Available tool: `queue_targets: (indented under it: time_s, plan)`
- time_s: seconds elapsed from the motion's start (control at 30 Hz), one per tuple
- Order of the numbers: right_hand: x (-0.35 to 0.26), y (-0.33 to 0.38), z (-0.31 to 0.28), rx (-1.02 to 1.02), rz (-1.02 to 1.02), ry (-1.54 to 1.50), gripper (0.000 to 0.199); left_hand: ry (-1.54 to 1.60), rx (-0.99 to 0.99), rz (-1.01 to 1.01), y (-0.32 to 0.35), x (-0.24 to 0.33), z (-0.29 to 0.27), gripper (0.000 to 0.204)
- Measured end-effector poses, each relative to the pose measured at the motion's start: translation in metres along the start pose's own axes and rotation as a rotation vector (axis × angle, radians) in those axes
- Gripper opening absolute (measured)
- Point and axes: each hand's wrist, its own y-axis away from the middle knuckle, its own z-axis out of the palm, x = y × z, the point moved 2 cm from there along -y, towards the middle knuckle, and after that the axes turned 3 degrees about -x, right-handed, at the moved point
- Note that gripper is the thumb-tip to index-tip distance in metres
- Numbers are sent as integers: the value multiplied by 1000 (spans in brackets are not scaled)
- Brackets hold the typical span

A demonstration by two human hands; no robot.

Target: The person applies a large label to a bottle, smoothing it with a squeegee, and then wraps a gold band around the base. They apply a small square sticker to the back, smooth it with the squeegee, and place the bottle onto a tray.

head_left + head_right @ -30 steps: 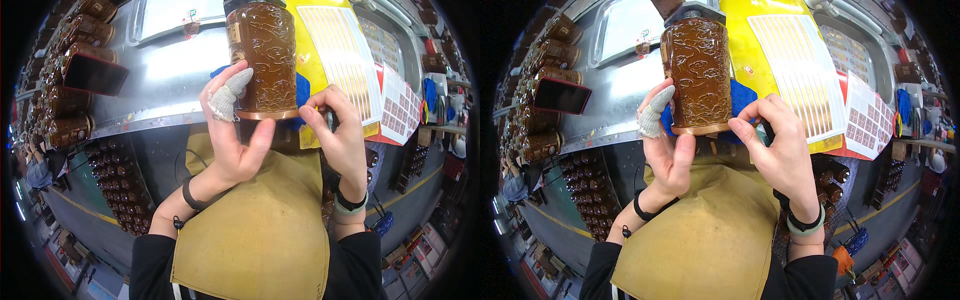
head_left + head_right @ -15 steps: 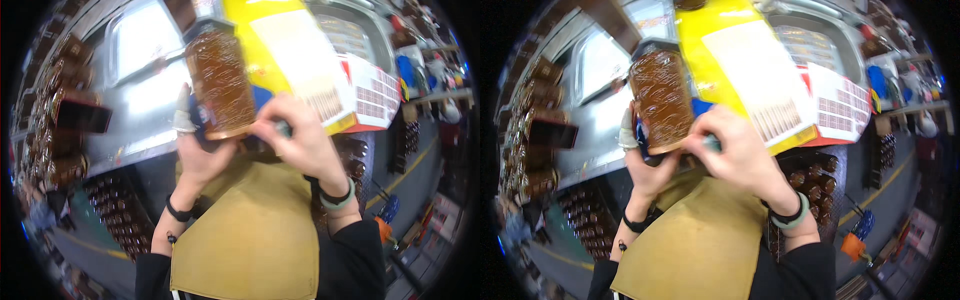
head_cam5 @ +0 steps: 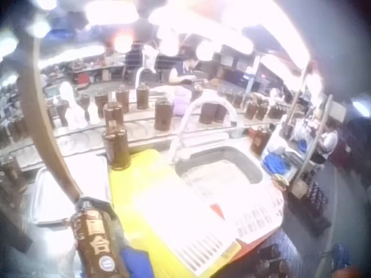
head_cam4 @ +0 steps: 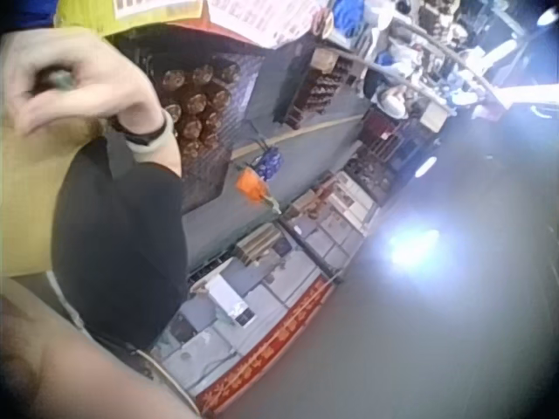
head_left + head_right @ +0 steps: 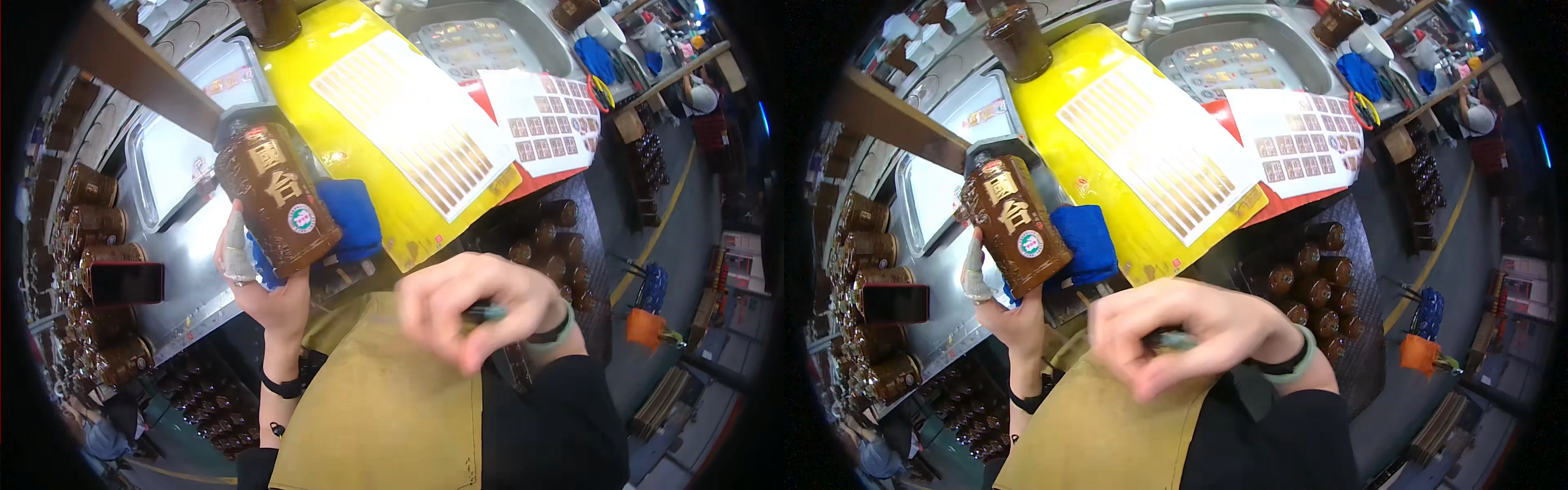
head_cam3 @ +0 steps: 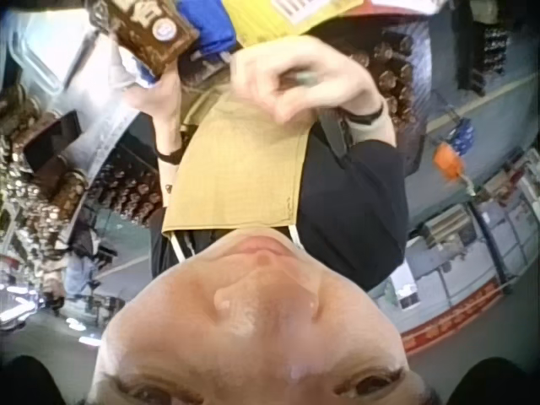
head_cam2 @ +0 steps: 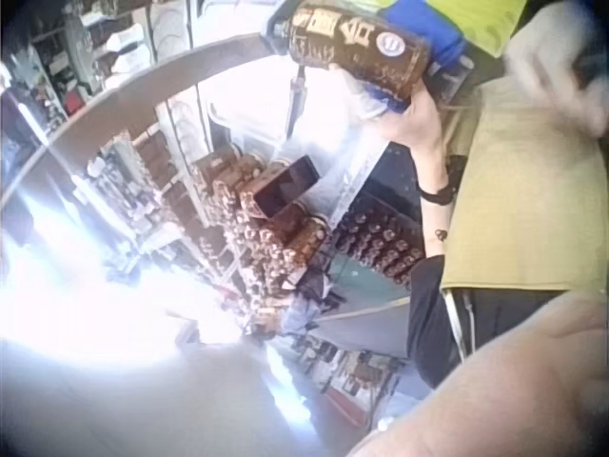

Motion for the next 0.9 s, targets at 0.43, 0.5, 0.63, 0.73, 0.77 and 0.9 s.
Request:
queue_targets:
  time_s: [0.43,0.5,0.63,0.73,0.77,0.9]
  plan:
    - [199,289,-215,1146,1052,736,49,-33,0,93,8,-8,2,63]
    - [249,283,-277,1127,468,891,63,-70,-13,84,8,-11,1,63]
    - [240,300,-288,1015,588,1051,59,-98,-13,81,13,-7,-2,62]
    - [233,293,-304,935,684,1177,56,-136,-24,70,11,-5,-1,61]
    - [229,291,-311,909,718,1219,55,-132,-21,72,11,-5,0,61]
    - [231,281,-309,809,853,1393,51,-150,-23,91,8,-3,1,59]
